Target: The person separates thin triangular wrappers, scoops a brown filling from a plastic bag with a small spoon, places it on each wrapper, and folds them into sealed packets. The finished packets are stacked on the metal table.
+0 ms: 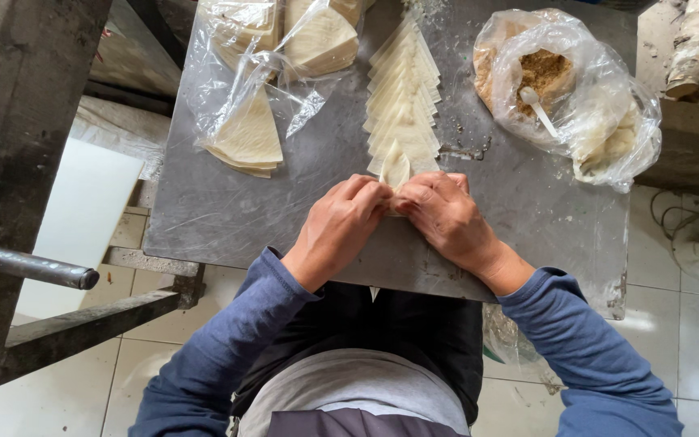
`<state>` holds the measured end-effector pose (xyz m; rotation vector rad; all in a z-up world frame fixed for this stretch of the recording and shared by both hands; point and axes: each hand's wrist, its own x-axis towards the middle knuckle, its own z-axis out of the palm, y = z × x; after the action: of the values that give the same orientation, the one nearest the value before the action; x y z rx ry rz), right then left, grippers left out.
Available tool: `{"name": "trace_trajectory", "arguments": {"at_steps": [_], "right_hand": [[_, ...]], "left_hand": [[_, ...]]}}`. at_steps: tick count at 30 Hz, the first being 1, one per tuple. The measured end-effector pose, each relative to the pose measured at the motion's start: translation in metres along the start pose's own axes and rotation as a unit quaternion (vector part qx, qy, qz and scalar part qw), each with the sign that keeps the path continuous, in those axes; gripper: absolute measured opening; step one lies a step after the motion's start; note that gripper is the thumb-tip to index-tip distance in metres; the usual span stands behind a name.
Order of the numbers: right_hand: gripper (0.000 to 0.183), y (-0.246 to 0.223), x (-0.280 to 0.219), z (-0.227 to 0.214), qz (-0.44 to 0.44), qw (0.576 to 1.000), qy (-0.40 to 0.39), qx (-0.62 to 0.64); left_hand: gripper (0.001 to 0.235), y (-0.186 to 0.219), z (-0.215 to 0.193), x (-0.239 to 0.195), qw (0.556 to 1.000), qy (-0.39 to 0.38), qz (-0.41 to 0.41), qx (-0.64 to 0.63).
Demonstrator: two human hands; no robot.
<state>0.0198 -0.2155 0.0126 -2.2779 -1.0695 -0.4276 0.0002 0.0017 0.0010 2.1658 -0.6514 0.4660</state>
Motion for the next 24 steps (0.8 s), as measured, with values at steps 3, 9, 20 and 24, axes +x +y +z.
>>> {"name": "trace_trajectory", "arguments": {"at_steps": [3,9,20,24], "right_hand": [[0.027,0.0,0.002,-0.003,-0.02,0.999,-0.016,-0.048],[0.032,0.001,0.009,-0.019,-0.062,0.996,-0.043,-0.043],[0.025,-0.005,0.009,-0.017,-0.063,0.995,-0.02,-0.079],[0.031,-0.006,0.012,-0.019,-0.07,0.995,-0.023,-0.073]], "left_hand": [[0.022,0.001,0.001,0.0,1.0,-0.002,0.004,0.015],[0.02,-0.001,-0.002,0.0,0.998,-0.048,0.017,0.035],[0.023,-0.008,-0.007,0.002,0.995,-0.09,0.048,0.021],[0.02,-0.007,-0.005,0.003,0.996,-0.075,0.038,0.014]]}}
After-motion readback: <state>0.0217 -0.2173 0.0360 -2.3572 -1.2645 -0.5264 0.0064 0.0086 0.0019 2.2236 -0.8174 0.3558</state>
